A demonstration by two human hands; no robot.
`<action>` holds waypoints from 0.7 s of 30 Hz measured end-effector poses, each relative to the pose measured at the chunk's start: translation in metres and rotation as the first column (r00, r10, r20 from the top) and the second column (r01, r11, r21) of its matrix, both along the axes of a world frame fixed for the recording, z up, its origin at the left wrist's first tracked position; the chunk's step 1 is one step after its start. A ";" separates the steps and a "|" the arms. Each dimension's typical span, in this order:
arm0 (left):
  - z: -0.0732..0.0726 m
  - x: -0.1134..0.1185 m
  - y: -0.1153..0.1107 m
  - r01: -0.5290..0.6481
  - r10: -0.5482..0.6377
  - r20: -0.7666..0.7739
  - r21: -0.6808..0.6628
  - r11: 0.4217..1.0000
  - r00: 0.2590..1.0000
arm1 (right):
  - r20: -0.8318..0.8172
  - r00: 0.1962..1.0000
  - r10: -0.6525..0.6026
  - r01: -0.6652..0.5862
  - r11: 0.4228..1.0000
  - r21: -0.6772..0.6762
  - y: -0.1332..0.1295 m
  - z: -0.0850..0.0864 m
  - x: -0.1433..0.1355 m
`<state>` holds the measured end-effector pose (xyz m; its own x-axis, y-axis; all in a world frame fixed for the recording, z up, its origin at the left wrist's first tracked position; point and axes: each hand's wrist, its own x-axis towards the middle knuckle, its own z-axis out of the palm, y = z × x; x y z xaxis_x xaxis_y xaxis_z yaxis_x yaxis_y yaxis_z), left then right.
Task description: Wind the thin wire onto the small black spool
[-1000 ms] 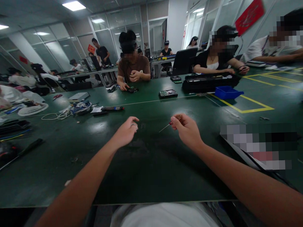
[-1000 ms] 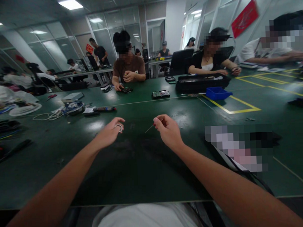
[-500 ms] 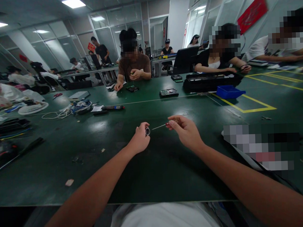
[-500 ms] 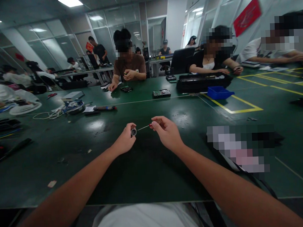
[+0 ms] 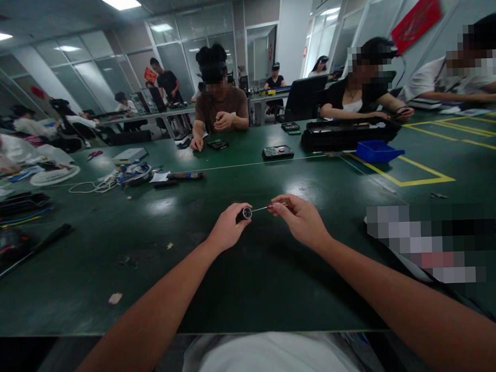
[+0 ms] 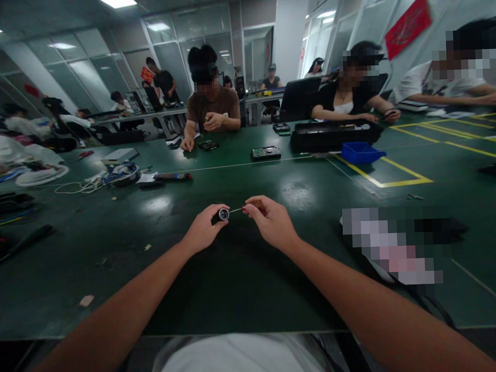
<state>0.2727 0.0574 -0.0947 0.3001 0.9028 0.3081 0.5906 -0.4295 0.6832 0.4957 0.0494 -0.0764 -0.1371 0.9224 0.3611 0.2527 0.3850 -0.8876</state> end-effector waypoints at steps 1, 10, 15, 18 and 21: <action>0.000 0.000 0.000 -0.004 0.004 -0.008 0.004 1.000 1.000 | 0.043 0.999 -0.024 0.024 1.000 0.007 -0.001 0.001 0.000; 0.001 -0.002 0.000 0.016 -0.012 -0.107 0.033 0.999 0.994 | 0.256 0.966 -0.049 0.023 0.994 0.102 -0.008 0.010 0.000; -0.001 -0.002 0.000 0.036 -0.029 -0.131 0.050 0.998 0.991 | 0.305 0.949 -0.076 0.051 0.995 0.086 -0.008 0.008 0.000; 0.001 -0.001 -0.001 0.049 -0.044 -0.139 0.039 0.998 0.989 | 0.287 0.952 -0.110 0.091 0.993 0.079 -0.007 0.005 -0.002; 0.002 0.000 -0.002 0.047 -0.041 -0.120 0.043 0.998 0.992 | 0.260 0.961 -0.092 0.062 0.991 0.119 -0.008 0.002 -0.004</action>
